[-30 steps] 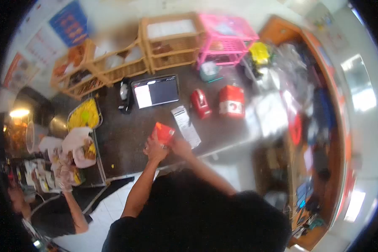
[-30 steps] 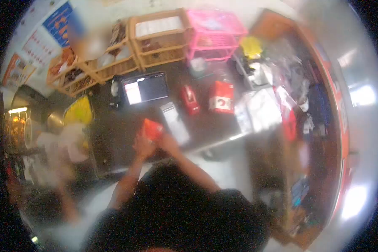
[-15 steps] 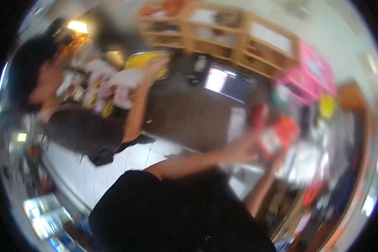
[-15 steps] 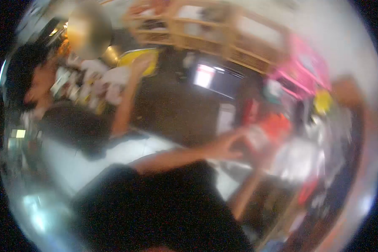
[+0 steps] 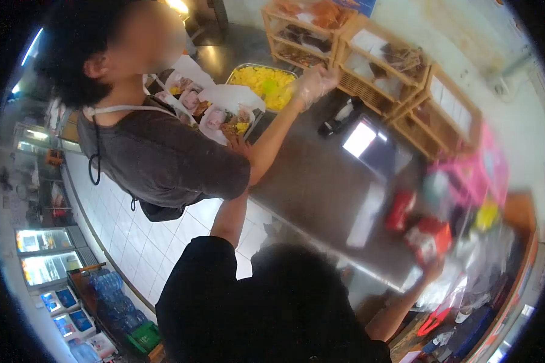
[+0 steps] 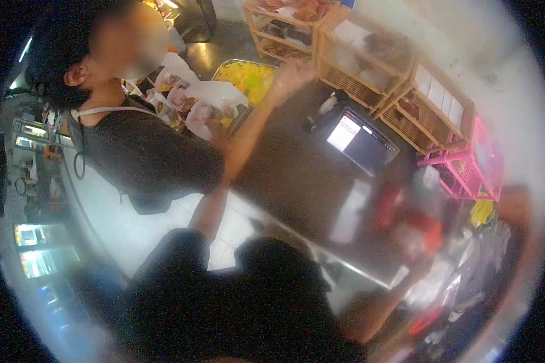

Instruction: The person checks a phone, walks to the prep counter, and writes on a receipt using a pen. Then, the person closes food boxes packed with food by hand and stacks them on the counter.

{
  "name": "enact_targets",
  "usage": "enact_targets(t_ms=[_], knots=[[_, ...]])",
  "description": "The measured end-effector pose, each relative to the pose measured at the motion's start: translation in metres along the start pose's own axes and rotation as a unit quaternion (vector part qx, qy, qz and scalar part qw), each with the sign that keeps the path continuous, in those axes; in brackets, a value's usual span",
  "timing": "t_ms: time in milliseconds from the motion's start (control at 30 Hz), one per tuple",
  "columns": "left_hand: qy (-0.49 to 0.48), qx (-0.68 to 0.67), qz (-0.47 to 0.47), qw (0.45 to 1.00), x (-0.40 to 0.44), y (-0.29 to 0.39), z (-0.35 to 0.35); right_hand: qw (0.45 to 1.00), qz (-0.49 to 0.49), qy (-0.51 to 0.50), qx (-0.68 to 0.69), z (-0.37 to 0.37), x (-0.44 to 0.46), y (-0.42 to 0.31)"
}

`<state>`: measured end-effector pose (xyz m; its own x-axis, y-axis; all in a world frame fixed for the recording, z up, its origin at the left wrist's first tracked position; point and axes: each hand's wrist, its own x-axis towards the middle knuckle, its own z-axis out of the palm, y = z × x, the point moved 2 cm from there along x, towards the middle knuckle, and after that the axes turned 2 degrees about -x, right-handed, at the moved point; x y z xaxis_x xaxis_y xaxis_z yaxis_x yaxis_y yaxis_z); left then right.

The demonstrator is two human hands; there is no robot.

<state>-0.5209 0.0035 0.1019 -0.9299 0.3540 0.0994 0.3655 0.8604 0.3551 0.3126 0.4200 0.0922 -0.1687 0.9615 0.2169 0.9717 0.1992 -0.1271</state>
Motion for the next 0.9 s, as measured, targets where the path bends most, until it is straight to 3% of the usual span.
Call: enact_targets(t_ms=[33,133,167,233,300,367,400,433,467,500,533,600,667,700,733,767,833,867,900], knots=[[-0.015,0.001,-0.001,1.000,0.006,-0.004,0.003,0.985,-0.102,0.116,-0.073,-0.003,-0.002,0.003],[-0.030,-0.002,0.020,0.999,0.013,-0.015,0.014,0.969,0.072,0.199,0.128,-0.132,-0.031,-0.150],[-0.028,-0.002,0.033,0.999,0.012,-0.017,0.019,0.956,0.092,0.224,0.169,-0.170,-0.043,-0.209],[-0.002,-0.001,0.081,0.997,0.006,-0.015,0.030,0.953,0.077,0.227,0.187,-0.176,-0.060,-0.232],[0.036,0.012,0.138,0.990,-0.006,0.001,0.039,0.963,-0.092,0.222,0.124,-0.156,-0.085,-0.237],[0.064,0.028,0.184,0.980,-0.028,0.043,0.020,0.972,-0.060,0.106,0.199,-0.111,-0.103,-0.246],[0.072,0.035,0.204,0.976,-0.039,0.068,0.006,0.964,-0.084,0.126,0.220,-0.086,-0.113,-0.264],[0.092,0.052,0.239,0.965,-0.053,0.093,-0.007,0.945,-0.072,0.074,0.309,-0.072,-0.119,-0.288],[0.098,0.029,0.288,0.952,-0.069,0.106,-0.009,0.969,-0.031,-0.049,0.242,-0.066,-0.120,-0.313],[0.092,0.022,0.293,0.951,-0.083,0.120,-0.007,0.959,0.018,-0.093,0.269,-0.061,-0.117,-0.355],[0.054,0.000,0.304,0.951,-0.097,0.136,-0.002,0.949,-0.107,-0.046,0.293,-0.074,-0.111,-0.399],[-0.018,-0.032,0.305,0.952,-0.130,0.162,0.015,0.925,-0.001,-0.265,0.271,-0.077,-0.084,-0.473],[-0.056,-0.076,0.334,0.938,-0.158,0.180,0.007,0.900,-0.088,-0.154,0.399,-0.007,-0.077,-0.506],[-0.080,-0.113,0.353,0.925,-0.166,0.190,-0.002,0.918,-0.141,-0.110,0.354,0.009,-0.069,-0.519],[-0.222,-0.140,0.247,0.933,-0.164,0.186,-0.004,0.926,-0.122,-0.170,0.313,0.025,-0.062,-0.523],[-0.226,-0.141,0.253,0.930,-0.159,0.181,-0.009,0.916,-0.085,-0.220,0.326,0.032,-0.054,-0.528],[0.117,-0.186,0.165,0.962,-0.135,0.162,-0.028,0.929,-0.104,-0.187,0.300,0.028,-0.044,-0.525],[0.114,-0.188,0.165,0.961,-0.122,0.145,-0.015,0.930,-0.103,-0.187,0.298,0.034,-0.039,-0.520],[-0.024,-0.254,0.125,0.959,-0.110,0.124,0.014,0.925,-0.096,-0.195,0.312,0.044,-0.035,-0.513]])
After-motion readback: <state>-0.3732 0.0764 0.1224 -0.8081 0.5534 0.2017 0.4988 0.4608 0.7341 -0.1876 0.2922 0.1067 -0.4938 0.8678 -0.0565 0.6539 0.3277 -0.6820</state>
